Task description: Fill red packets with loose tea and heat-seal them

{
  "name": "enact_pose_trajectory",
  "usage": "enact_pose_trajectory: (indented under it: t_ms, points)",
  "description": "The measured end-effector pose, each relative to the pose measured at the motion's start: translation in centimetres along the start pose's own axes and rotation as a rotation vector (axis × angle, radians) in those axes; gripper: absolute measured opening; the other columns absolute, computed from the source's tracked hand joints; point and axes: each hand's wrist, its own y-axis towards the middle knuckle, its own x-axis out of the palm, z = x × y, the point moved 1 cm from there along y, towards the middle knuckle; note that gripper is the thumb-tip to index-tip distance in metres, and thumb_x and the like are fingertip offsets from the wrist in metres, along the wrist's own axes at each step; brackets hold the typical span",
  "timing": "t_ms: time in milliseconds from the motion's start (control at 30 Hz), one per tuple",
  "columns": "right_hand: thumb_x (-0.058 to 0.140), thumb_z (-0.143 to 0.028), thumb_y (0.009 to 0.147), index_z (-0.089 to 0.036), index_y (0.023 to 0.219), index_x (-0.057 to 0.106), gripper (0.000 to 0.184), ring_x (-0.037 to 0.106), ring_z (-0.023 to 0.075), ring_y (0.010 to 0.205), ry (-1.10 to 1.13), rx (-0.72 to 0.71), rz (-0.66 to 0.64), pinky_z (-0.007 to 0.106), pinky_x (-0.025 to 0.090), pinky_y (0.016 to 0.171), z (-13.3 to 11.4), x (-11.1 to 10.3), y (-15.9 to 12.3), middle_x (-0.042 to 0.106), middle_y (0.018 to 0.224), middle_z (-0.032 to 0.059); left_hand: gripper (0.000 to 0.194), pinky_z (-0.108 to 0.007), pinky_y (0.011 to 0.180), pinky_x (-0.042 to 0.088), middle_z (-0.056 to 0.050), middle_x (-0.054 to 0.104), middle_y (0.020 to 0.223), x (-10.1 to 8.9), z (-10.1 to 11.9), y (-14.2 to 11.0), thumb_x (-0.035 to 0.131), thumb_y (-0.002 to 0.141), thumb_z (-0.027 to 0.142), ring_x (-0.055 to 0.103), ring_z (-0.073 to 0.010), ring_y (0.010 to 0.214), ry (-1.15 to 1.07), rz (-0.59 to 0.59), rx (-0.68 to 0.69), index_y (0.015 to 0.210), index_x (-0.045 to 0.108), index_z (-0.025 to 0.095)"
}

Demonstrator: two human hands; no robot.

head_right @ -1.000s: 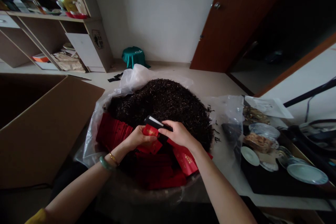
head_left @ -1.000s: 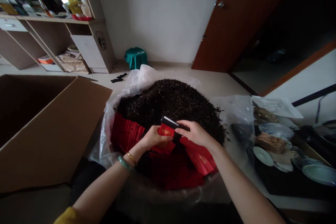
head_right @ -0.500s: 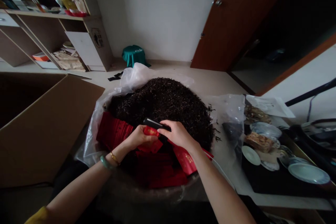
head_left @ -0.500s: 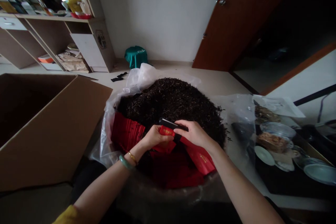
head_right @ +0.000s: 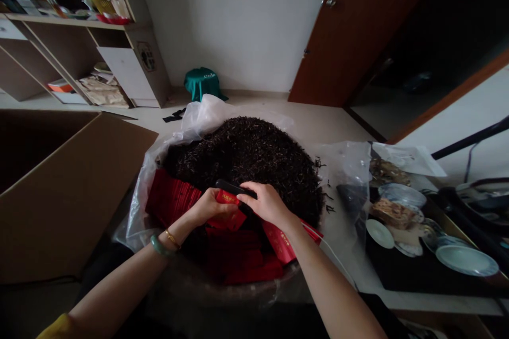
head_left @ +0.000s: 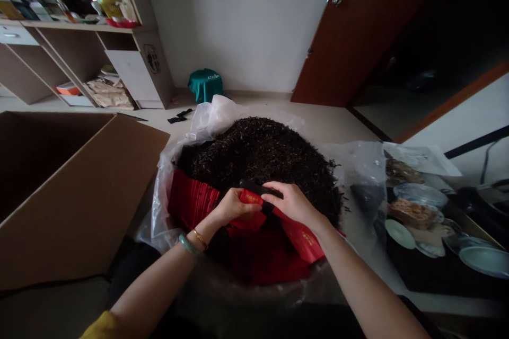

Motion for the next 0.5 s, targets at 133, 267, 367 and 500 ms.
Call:
enact_pose_trajectory:
  t_ms: [133,267,367,500]
  points:
    - [0.06,-0.032,0.082,-0.022,0.105,0.068,0.026,0.068,0.0219,0.094,0.003,-0.004,0.002,0.031,0.051,0.082,0.2,0.3,0.0,0.072,0.104,0.0054,0.042,-0.022,0.054,0.045,-0.002,0.068,0.065,0.0,0.1,0.0,0.085,0.048,0.039,0.057,-0.0111,0.055,-0.033,0.004,0.007,0.072,0.068,0.009]
    - [0.059,-0.033,0.082,-0.02,0.106,0.067,0.029,0.067,0.0219,0.095,0.041,0.028,0.018,0.031,0.051,0.083,0.5,0.3,0.2,0.072,0.104,0.0059,0.043,-0.023,0.057,0.046,-0.004,0.07,0.071,-0.1,0.8,0.0,0.08,0.055,0.045,0.061,-0.0135,0.059,-0.06,0.1,0.083,0.077,0.069,0.01]
    - [0.057,-0.038,0.083,-0.021,0.11,0.064,0.033,0.067,0.0214,0.096,0.087,0.05,0.068,0.031,0.051,0.084,1.8,0.0,0.5,0.071,0.107,0.0053,0.04,-0.023,0.058,0.047,-0.003,0.071,0.072,-0.1,1.3,-0.1,0.08,0.055,0.043,0.062,-0.0142,0.06,-0.08,0.157,0.12,0.076,0.069,0.012]
    - [0.059,-0.037,0.081,-0.022,0.11,0.063,0.033,0.067,0.023,0.093,-0.03,0.124,0.137,0.033,0.052,0.08,4.8,-0.1,1.0,0.072,0.101,0.0067,0.033,-0.022,0.057,0.047,-0.001,0.069,0.067,-0.2,1.3,0.1,0.08,0.053,0.038,0.06,-0.0124,0.057,-0.146,0.242,0.16,0.073,0.069,0.013]
